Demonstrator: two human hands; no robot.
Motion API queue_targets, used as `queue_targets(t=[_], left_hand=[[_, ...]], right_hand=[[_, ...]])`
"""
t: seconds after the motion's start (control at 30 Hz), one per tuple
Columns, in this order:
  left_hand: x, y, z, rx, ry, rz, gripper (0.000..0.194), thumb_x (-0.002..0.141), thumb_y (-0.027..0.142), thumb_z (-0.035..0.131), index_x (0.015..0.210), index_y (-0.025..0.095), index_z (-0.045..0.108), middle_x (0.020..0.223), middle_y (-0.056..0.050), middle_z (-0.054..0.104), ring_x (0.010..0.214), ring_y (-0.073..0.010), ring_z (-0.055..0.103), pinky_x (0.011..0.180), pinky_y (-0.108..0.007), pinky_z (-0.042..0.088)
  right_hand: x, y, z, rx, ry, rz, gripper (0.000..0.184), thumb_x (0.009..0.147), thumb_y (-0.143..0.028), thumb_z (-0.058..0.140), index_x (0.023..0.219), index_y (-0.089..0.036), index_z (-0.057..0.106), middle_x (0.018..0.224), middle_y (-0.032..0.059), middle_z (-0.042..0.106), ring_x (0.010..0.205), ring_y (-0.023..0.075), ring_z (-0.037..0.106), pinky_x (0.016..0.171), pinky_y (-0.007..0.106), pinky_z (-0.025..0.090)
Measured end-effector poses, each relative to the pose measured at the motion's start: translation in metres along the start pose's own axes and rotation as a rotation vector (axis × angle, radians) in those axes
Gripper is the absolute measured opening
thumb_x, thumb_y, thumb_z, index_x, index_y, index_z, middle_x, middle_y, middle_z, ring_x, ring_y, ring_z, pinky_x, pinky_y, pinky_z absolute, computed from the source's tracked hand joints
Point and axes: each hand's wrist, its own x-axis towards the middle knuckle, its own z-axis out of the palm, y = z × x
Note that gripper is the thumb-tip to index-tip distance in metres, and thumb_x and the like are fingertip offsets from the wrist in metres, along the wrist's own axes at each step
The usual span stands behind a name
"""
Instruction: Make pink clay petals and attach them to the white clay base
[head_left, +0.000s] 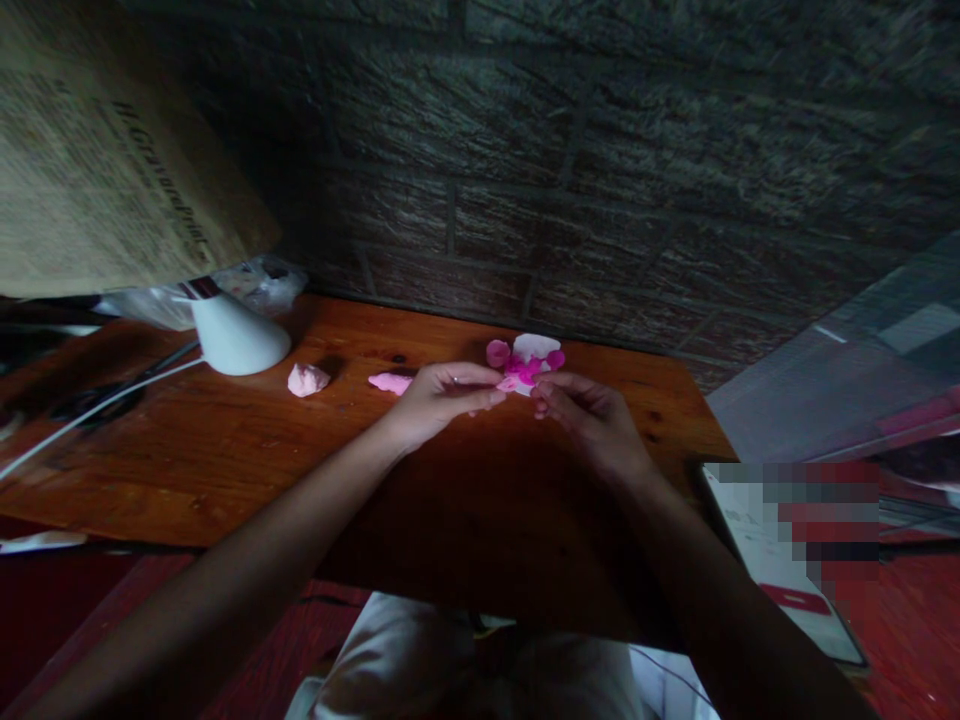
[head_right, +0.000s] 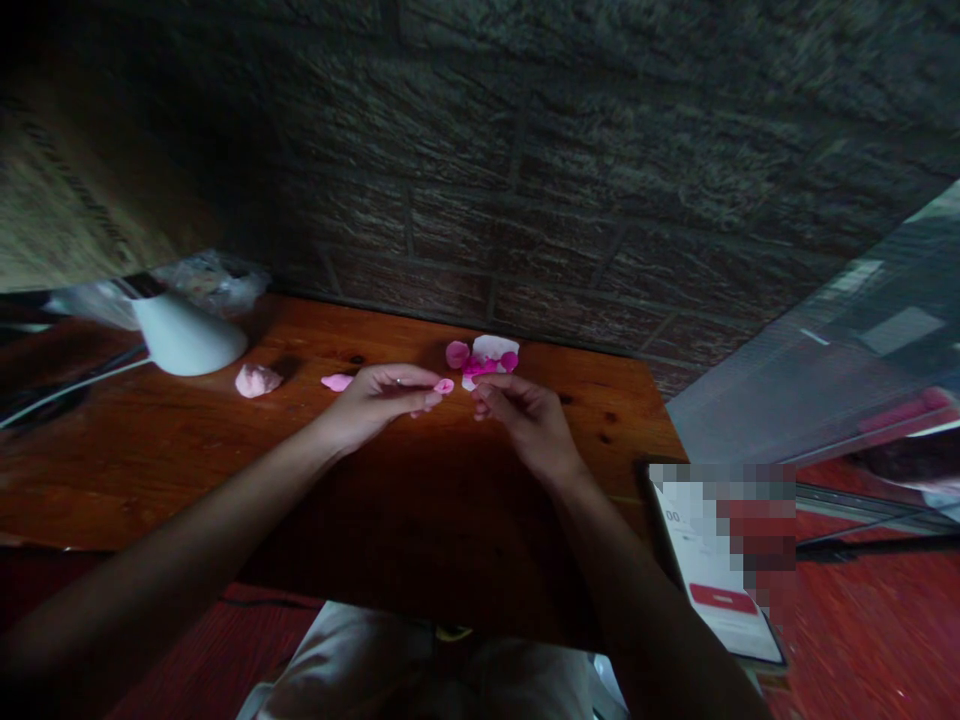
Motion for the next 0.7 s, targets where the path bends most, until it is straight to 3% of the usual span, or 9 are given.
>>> queue_targets(t=[0.37,0.7], left_hand=[[0.0004,-0.0002,0.0009,-0.085,-0.017,-0.009,0.031,0.07,0.028,0.091,0.097,0.018,0.08,0.095,-0.005,0.081,0.079,-0.0138,0.071,0.077,-0.027,0.055],[-0.0011,0.0007,0.0019,-0.029,-0.019,-0.004,0.031,0.069,0.036,0.091,0.094,0.019,0.082,0.096,-0.007,0.082,0.082,-0.017,0.072,0.077,-0.03,0.056]], right_hand=[[0.0017,0.0027,-0.0023,0.026,0.038,0.119,0.038,0.067,-0.048,0.091,0.095,-0.025,0.083,0.089,0.0023,0.078,0.075,0.0145,0.065,0.079,0.033,0.055],[-0.0003,-0.0032,0.0004,-0.172,-0.031,-0.001,0.041,0.075,-0.062,0.081,0.084,-0.022,0.08,0.079,0.003,0.075,0.07,0.0164,0.066,0.072,0.034,0.058]])
